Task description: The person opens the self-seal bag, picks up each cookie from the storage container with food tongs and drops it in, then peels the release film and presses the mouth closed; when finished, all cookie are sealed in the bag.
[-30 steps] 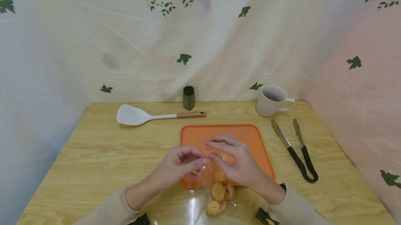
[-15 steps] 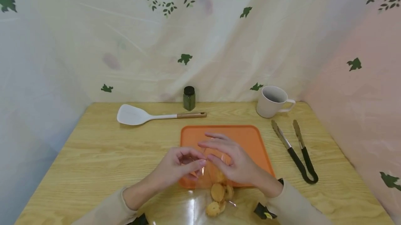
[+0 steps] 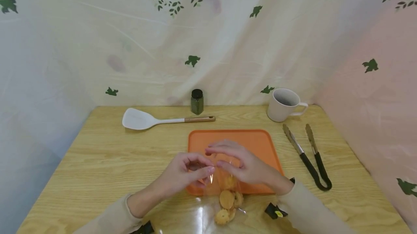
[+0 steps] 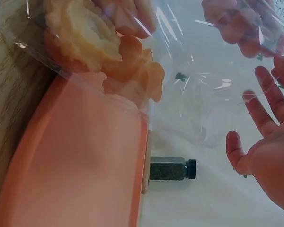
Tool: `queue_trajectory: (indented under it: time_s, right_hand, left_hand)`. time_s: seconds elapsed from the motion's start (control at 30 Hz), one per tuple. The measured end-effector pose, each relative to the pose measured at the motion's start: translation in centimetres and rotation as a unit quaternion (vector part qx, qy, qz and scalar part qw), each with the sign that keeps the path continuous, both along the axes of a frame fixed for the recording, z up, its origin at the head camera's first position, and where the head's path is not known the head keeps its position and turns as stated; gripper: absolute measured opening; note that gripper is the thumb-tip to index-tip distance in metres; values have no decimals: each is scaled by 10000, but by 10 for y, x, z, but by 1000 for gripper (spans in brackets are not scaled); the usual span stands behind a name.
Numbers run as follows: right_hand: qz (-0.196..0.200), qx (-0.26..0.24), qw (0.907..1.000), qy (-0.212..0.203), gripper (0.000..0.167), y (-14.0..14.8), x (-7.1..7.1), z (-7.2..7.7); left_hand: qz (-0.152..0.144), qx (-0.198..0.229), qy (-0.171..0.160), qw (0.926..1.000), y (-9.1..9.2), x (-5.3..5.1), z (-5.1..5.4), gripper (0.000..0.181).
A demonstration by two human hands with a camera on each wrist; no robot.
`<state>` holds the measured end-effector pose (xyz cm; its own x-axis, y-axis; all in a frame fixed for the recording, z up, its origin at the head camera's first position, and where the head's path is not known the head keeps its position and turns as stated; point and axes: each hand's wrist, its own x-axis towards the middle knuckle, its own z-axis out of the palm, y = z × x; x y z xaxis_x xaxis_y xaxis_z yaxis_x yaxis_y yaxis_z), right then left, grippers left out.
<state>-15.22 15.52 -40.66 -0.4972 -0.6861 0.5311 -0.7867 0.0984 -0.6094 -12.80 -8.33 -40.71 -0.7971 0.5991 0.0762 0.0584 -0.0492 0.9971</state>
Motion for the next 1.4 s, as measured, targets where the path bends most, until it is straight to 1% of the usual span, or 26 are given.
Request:
queue_trajectory:
  time_s: [0.13,0.2,0.3,0.47,0.67,0.8,1.0,1.07,1.2,1.33,1.4]
  right_hand:
    - [245,-201,9994,159,45,1,-3,-1]
    - [356,-316,9986,251,46,0,-4,-2]
    - [404,-494,9972,396,44,-1,-3,-2]
    - [177,-717,9962,465,37,-3,0,-2]
    - [-91,-771,9965,317,34,-2,3,0]
    - [-122,-808,9961,333,31,-2,3,1]
    - [-103,-823,9948,596,33,-3,5,-1]
    - [-116,-811,9952,538,34,-3,7,-2]
    - [-146,-903,9957,160,37,-4,12,-3]
    - [-269,-1000,9945,-149,39,-4,15,-3]
    - [-255,-1080,9934,-304,39,-4,17,-3]
  left_hand:
    - [-44,43,115,9999,0,1,0,14]
    - [-35,42,101,9999,0,1,0,14]
    - [-17,20,77,10000,0,1,-1,15]
    - [5,-15,88,10000,0,0,-1,16]
    - [18,-49,15,10000,-1,0,-1,15]
    - [20,-64,-32,10000,-2,0,0,15]
    - [-2,-48,60,10000,-3,1,-1,15]
    - [6,-58,82,9999,-3,1,-1,14]
    - [1,-74,118,9999,-4,1,-1,15]
    - [6,-97,146,9998,-4,1,-1,19]
    - [34,-125,137,9998,-3,2,0,19]
